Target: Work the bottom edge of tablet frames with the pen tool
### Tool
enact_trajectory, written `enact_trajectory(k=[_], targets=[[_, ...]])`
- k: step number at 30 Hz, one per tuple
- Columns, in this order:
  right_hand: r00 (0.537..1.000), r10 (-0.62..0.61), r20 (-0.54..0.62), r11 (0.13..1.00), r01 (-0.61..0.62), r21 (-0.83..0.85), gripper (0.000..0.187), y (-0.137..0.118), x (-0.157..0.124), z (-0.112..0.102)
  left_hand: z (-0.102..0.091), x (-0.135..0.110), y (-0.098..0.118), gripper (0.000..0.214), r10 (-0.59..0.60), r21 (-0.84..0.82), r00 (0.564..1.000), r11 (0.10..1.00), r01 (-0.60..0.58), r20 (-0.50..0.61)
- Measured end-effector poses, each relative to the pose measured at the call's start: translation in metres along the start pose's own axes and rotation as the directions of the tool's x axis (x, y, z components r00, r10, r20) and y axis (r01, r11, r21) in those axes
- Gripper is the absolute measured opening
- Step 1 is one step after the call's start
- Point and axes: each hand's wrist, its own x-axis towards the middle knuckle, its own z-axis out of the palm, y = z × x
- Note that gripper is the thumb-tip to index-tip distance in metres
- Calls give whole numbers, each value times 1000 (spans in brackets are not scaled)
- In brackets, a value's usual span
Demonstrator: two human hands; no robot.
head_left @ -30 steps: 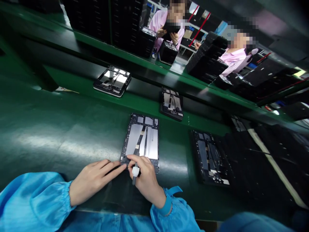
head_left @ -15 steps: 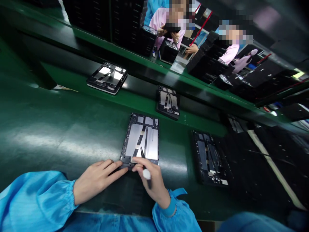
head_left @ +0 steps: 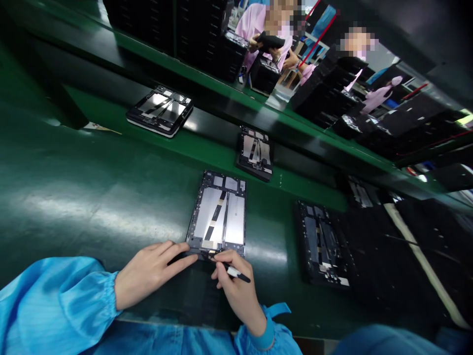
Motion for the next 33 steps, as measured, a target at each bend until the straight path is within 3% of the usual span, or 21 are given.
enact_trajectory(k=[6,16,23,28,33], targets=[[995,39,-87,996,-32,83,22,3,-5,-6,0,-3,-2,54,11,11,1000,1000,-12,11],[999,-33,28,993,29,117,21,-4,0,9,6,3,-2,40,24,-33,995,999,-27,-101],[997,47,-60,990,-39,133,31,3,-5,4,7,3,-3,42,23,-59,995,998,-29,-101],[992,76,-104,986,-59,153,34,8,-9,-2,2,-4,-7,49,42,-46,998,998,-44,-38],[999,-41,32,992,37,118,20,-1,-5,4,-1,-6,-11,39,110,-24,987,993,-114,-116]])
